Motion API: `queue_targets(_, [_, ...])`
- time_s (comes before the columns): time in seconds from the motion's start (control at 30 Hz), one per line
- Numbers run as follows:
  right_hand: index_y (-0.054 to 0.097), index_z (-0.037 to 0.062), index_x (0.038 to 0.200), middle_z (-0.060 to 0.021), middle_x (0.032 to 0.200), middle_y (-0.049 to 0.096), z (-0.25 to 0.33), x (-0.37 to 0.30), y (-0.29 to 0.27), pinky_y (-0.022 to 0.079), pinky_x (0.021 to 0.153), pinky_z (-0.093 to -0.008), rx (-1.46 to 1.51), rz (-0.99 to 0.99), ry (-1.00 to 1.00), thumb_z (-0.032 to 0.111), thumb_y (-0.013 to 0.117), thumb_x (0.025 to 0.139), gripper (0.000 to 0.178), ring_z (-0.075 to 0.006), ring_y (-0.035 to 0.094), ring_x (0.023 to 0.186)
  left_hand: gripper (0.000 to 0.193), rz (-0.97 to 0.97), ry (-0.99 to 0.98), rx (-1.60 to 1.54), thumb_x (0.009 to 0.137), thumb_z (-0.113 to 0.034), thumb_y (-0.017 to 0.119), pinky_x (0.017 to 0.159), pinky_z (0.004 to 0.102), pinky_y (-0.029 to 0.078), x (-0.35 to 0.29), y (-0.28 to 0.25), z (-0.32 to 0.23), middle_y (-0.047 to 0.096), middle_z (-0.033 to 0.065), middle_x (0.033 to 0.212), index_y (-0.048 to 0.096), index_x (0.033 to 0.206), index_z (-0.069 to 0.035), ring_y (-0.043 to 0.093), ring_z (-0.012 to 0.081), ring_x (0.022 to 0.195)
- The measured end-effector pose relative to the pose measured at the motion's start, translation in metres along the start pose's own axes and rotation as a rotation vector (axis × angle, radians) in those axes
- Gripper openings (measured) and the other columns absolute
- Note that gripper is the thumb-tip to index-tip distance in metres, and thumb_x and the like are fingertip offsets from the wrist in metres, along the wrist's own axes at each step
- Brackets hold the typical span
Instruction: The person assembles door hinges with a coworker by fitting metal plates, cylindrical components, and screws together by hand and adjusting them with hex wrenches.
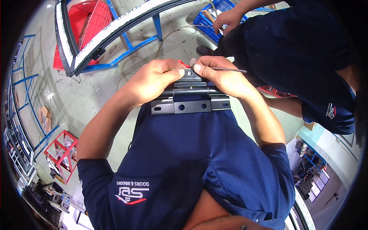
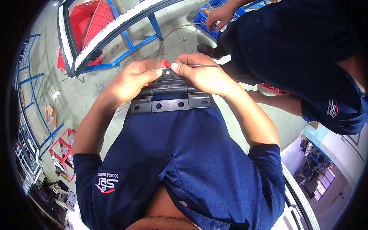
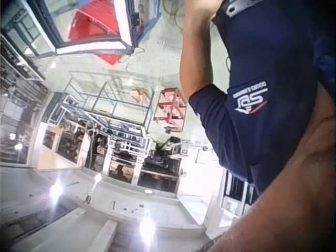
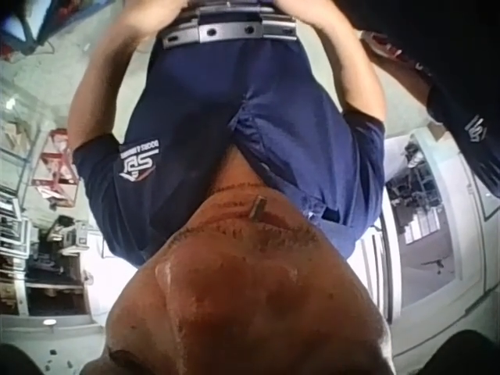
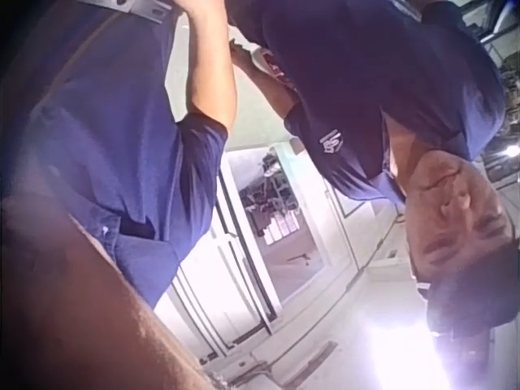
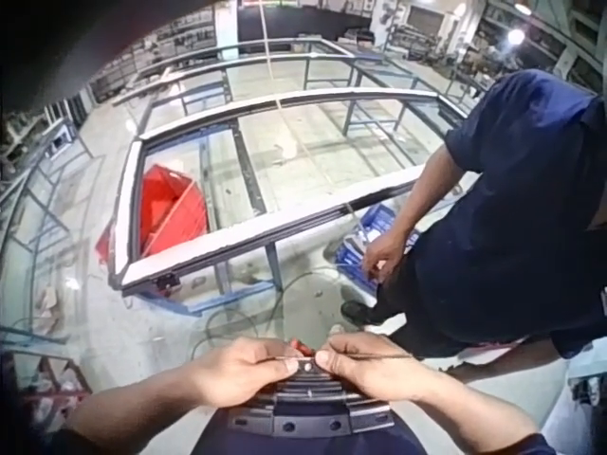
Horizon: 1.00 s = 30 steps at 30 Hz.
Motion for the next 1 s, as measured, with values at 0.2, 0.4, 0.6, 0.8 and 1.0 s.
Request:
queue_targets(0.2, [0.071,0.0042,0.102,-0.0021,0.08,0.064,-0.013,0.0,0.004,0.046,0.072,-0.0295,0.062,0.044,0.029,0.045,0.057,0.105,0.043,-0.0099,0.056,0.076,0.033,-0.04,-0.011,0.029,0.103,-0.027,0.06,0.08,0.0272,0.05,0.0,0.001,0.002,0.072,0.0031,0.094,0.071,0.118,0.0,0.061,0.0093,0.083])
queue_targets(0.4, [0.071,0.0045,0.104,-0.001,0.08,0.065,-0.016,-0.003,0.003,0.045,0.072,-0.0289,0.073,0.031,0.07,0.044,0.057,0.105,0.042,-0.0093,0.056,0.076,0.032,-0.037,-0.03,-0.008,0.103,-0.026,0.06,0.08,0.0273,0.05,0.001,0.003,0.005,0.071,0.0029,0.093,0.071,0.118,0.0,0.061,0.0094,0.083])
queue_targets(0.6, [0.07,0.0041,0.103,-0.001,0.08,0.064,-0.011,-0.005,0.006,0.046,0.072,-0.0288,0.088,0.044,0.02,0.042,0.056,0.106,0.04,-0.0087,0.055,0.076,0.031,0.005,0.057,0.069,0.103,-0.026,0.06,0.079,0.0276,0.05,0.002,0.005,0.002,0.071,0.0031,0.092,0.07,0.116,0.001,0.061,0.0095,0.085])
queue_targets(0.8, [0.067,0.0022,0.098,-0.0024,0.078,0.062,0.011,-0.011,-0.005,0.046,0.07,-0.0301,-0.015,-0.02,-0.037,0.037,0.057,0.106,0.037,-0.0099,0.054,0.076,0.027,-0.031,0.232,0.033,0.104,-0.022,0.059,0.083,0.0279,0.051,0.002,0.007,-0.011,0.071,0.004,0.1,0.069,0.117,0.0,0.063,0.0094,0.088])
queue_targets(1.0, [0.065,0.0003,0.104,-0.0099,0.091,0.067,0.069,-0.039,-0.016,0.05,0.071,-0.0342,-0.318,-0.159,-0.456,0.02,0.068,0.096,0.022,-0.0216,0.065,0.082,0.024,-0.055,0.327,0.176,0.098,-0.003,0.065,0.087,0.0303,0.053,-0.029,0.009,-0.055,0.07,0.0097,0.108,0.064,0.121,0.001,0.067,0.0152,0.098])
Point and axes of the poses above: each hand's wrist, its own x-axis towards the middle knuckle, its own y-axis out of the palm, z = x × y, the point moved 9 cm from there along x, towards the middle knuckle
